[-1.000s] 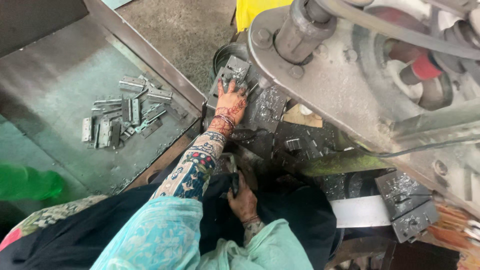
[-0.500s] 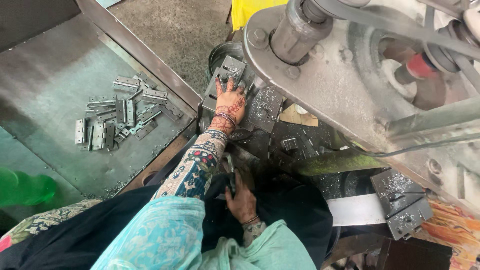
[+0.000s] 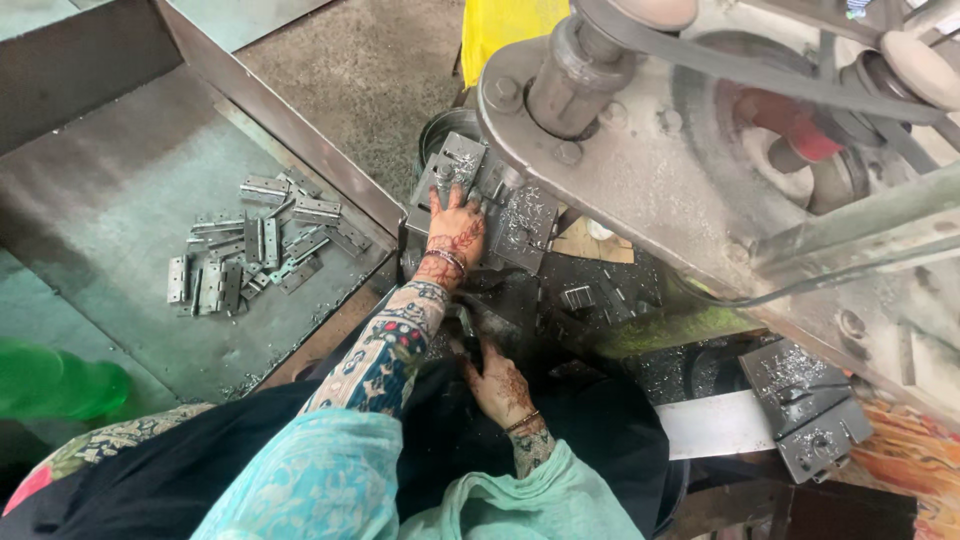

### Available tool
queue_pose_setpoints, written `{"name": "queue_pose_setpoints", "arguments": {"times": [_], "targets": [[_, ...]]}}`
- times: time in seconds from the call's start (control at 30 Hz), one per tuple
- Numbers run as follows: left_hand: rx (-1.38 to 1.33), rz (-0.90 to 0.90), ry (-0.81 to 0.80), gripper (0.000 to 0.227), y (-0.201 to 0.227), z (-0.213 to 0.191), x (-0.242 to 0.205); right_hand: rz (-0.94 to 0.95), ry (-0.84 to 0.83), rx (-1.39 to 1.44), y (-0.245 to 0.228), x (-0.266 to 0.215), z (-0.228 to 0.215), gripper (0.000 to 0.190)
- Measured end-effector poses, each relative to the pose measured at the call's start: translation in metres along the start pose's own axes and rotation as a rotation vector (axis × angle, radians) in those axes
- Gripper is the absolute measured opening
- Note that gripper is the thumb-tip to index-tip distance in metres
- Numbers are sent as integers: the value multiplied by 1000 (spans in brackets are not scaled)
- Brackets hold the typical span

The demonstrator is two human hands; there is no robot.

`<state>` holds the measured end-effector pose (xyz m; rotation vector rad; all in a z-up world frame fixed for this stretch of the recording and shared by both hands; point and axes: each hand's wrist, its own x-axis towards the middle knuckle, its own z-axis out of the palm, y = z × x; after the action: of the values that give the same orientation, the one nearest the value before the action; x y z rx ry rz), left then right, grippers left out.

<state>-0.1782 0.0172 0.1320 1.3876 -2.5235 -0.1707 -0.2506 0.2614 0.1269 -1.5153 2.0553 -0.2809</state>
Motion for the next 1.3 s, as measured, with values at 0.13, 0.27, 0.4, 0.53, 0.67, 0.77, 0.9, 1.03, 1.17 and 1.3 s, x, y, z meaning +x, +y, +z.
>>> {"name": "queue_pose_setpoints", "arguments": {"times": [0.13,0.27,0.4,0.53,0.67,0.77,0.9,1.03,1.17,1.3], "targets": [[38,12,-37,46,-5,-12,-29,10,-15,-10,-14,-2,-8,71],[17,14,-46,44,-11,-20,-25,39,-49,-50,-14,-1,-8,72],[-6,35,32,48,-11,-14,5,0,-32,-97,-10,-1,-9,68],[74,5,-88,48,-12,-4,38,-17,-24,-79,-10,3,-11,67],[220,19,-154,51,-18,2,56,24,-78,-76,-13,0,-13,69],[280,68,-175,48,-15,4,54,23,-77,-67,-17,-2,-17,69],[233,145,-127,44,-12,2,34,-3,-44,-56,-23,-4,-22,72],[338,191,-148,47,-11,-9,24,-4,-41,-65,-24,-6,-20,72],[375,204,-264,44,-8,-18,7,11,-46,-50,-23,-6,-21,72],[265,230,-187,37,-11,-12,-44,14,-60,-58,-27,-6,-23,77]]}}
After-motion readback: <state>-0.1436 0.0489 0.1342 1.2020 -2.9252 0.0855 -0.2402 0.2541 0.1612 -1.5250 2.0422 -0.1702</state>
